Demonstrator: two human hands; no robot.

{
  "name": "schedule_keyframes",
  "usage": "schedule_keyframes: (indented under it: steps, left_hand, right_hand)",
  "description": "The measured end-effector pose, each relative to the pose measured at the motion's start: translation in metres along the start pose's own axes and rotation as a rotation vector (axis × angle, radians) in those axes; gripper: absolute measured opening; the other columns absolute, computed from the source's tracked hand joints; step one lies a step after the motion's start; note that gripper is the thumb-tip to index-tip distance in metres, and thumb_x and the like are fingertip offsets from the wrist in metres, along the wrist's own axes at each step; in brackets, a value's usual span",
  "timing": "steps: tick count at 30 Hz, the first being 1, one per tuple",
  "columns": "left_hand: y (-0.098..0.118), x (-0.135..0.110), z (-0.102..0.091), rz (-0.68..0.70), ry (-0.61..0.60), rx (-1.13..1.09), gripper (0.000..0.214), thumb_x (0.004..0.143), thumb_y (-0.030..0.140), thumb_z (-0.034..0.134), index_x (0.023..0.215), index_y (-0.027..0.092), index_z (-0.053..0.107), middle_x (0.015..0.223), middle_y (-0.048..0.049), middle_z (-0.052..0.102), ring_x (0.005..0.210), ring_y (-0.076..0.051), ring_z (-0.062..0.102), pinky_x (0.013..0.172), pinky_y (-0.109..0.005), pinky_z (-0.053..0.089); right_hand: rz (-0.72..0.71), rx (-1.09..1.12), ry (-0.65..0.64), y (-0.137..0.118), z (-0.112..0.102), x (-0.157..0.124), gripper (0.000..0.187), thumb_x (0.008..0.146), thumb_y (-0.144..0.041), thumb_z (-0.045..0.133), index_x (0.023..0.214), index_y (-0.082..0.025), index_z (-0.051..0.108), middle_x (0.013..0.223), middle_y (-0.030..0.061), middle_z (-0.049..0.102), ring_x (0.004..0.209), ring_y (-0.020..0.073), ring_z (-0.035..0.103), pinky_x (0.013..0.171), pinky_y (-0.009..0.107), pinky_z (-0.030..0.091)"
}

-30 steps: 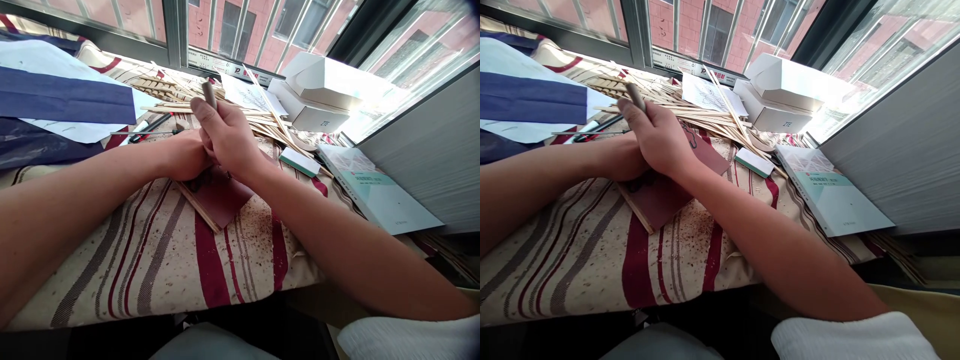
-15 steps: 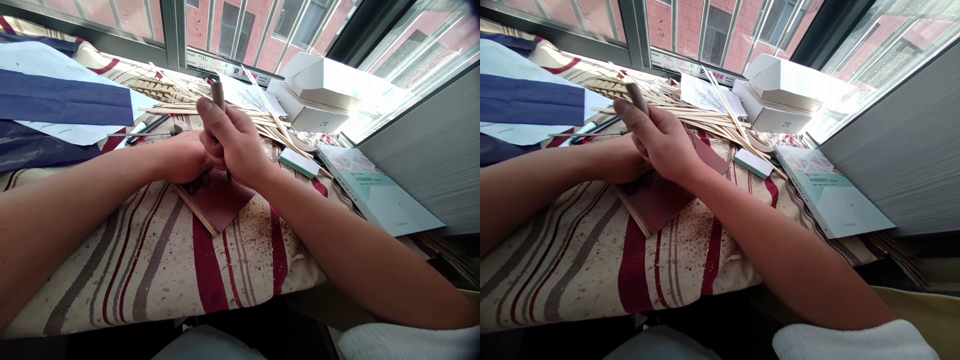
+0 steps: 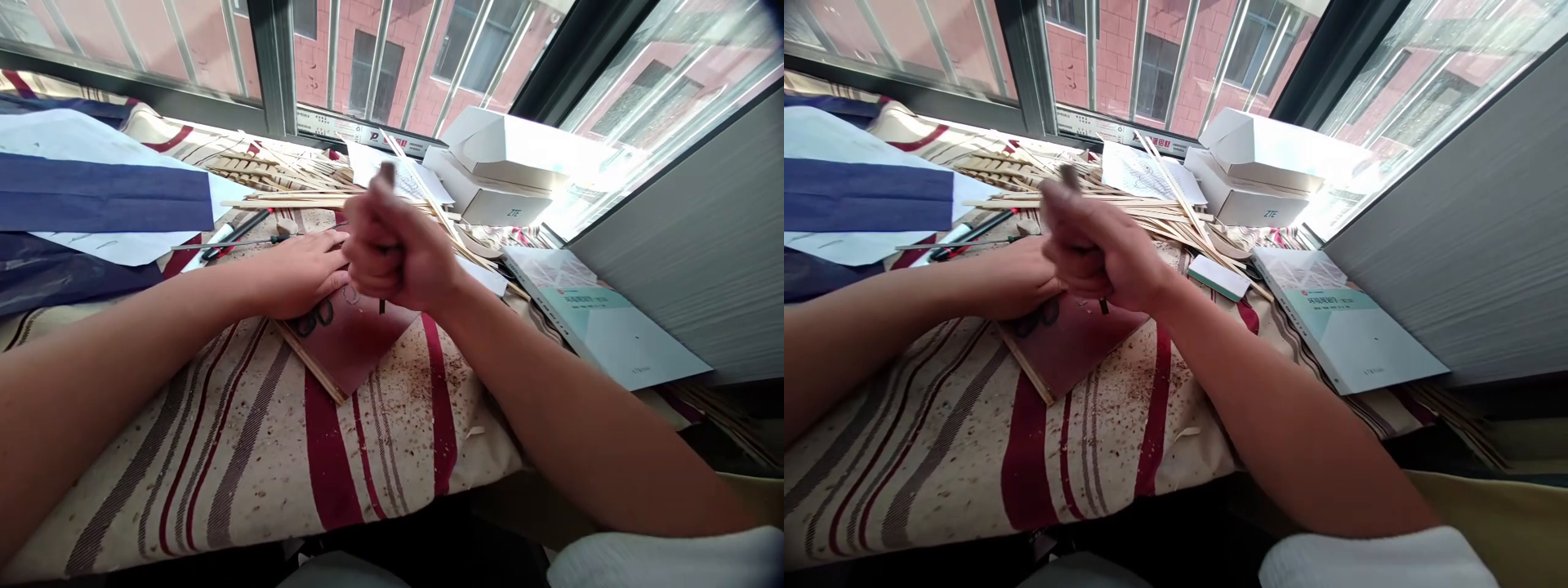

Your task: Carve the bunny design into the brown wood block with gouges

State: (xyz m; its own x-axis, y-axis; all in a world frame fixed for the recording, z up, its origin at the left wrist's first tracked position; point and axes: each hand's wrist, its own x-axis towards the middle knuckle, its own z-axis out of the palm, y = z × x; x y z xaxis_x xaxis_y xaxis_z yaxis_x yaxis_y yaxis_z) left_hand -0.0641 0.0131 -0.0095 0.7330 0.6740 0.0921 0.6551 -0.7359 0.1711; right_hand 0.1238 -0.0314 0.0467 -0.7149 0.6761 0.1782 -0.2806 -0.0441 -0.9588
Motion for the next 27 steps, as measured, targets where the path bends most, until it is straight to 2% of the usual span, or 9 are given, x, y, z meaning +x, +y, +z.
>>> schedule_keyframes:
  steps: [2,4,7,10,13,17,21,24,27]
  left_hand:
    - [0.005,-0.001,-0.003,-0.023,-0.054,0.003,0.066,0.109,0.048,0.027,0.158,0.016,0.058,0.171,-0.0159,0.046,0.158,-0.035,0.047,0.137,-0.054,0.033]
    - [0.007,-0.003,-0.009,-0.039,-0.055,-0.007,0.067,0.109,0.048,0.027,0.160,0.016,0.055,0.174,-0.0149,0.042,0.161,-0.033,0.044,0.139,-0.052,0.031]
    - [0.001,-0.005,-0.019,-0.094,0.050,-0.010,0.068,0.107,0.047,0.030,0.160,0.012,0.055,0.169,-0.0148,0.051,0.157,-0.030,0.048,0.138,-0.048,0.036]
    - [-0.014,-0.008,-0.029,-0.195,0.210,0.057,0.069,0.102,0.042,0.035,0.158,0.008,0.057,0.160,-0.0176,0.059,0.153,-0.033,0.054,0.136,-0.051,0.039]
    - [-0.024,-0.011,-0.033,-0.248,0.245,0.106,0.067,0.098,0.035,0.036,0.153,0.005,0.061,0.154,-0.0198,0.063,0.148,-0.035,0.059,0.131,-0.054,0.045]
    - [-0.023,-0.011,-0.032,-0.268,0.146,0.140,0.065,0.100,0.036,0.036,0.153,0.010,0.063,0.155,-0.0170,0.064,0.147,-0.035,0.060,0.130,-0.055,0.046]
    - [-0.021,-0.010,-0.029,-0.175,0.028,0.160,0.060,0.100,0.033,0.034,0.147,0.017,0.070,0.154,-0.0118,0.067,0.144,-0.029,0.062,0.129,-0.051,0.047]
    - [-0.028,-0.009,-0.030,-0.131,-0.001,0.167,0.059,0.102,0.030,0.031,0.141,0.020,0.075,0.154,-0.0085,0.067,0.143,-0.026,0.062,0.129,-0.045,0.048]
    - [-0.040,-0.012,-0.035,-0.120,-0.003,0.221,0.056,0.100,0.028,0.033,0.128,0.022,0.081,0.145,-0.0074,0.073,0.135,-0.027,0.066,0.124,-0.044,0.052]
  right_hand:
    - [-0.168,-0.011,0.117,-0.011,0.003,-0.007,0.058,0.111,-0.048,0.055,0.067,-0.023,0.028,0.053,-0.0095,0.017,0.043,0.0050,0.010,0.038,0.019,0.015]
    - [-0.249,-0.056,0.200,-0.018,0.005,-0.011,0.058,0.109,-0.050,0.061,0.067,-0.023,0.032,0.052,-0.0090,0.019,0.042,0.0056,0.012,0.038,0.021,0.014]
    - [-0.285,-0.131,0.272,-0.019,0.004,-0.011,0.061,0.102,-0.062,0.068,0.067,-0.023,0.037,0.053,-0.0090,0.024,0.043,0.0063,0.014,0.039,0.023,0.014]
    - [-0.314,-0.163,0.361,-0.012,-0.001,-0.008,0.062,0.098,-0.067,0.071,0.067,-0.024,0.038,0.054,-0.0091,0.026,0.044,0.0070,0.016,0.039,0.025,0.017]
    - [-0.356,-0.154,0.417,-0.008,-0.005,-0.006,0.059,0.097,-0.066,0.072,0.069,-0.024,0.042,0.055,-0.0092,0.030,0.045,0.0074,0.019,0.040,0.025,0.021]
    - [-0.329,-0.147,0.413,-0.005,-0.008,-0.004,0.057,0.094,-0.066,0.076,0.070,-0.024,0.045,0.054,-0.0097,0.033,0.044,0.0066,0.021,0.039,0.024,0.020]
    - [-0.287,-0.126,0.368,0.002,-0.004,-0.002,0.059,0.091,-0.068,0.079,0.068,-0.024,0.046,0.053,-0.0101,0.035,0.042,0.0060,0.023,0.038,0.024,0.020]
    - [-0.233,-0.117,0.313,0.011,0.005,0.001,0.059,0.091,-0.069,0.078,0.068,-0.025,0.046,0.054,-0.0097,0.036,0.042,0.0063,0.027,0.039,0.025,0.023]
    - [-0.218,-0.133,0.277,0.018,0.012,0.003,0.059,0.090,-0.067,0.080,0.068,-0.024,0.046,0.056,-0.0093,0.038,0.045,0.0061,0.030,0.041,0.025,0.026]
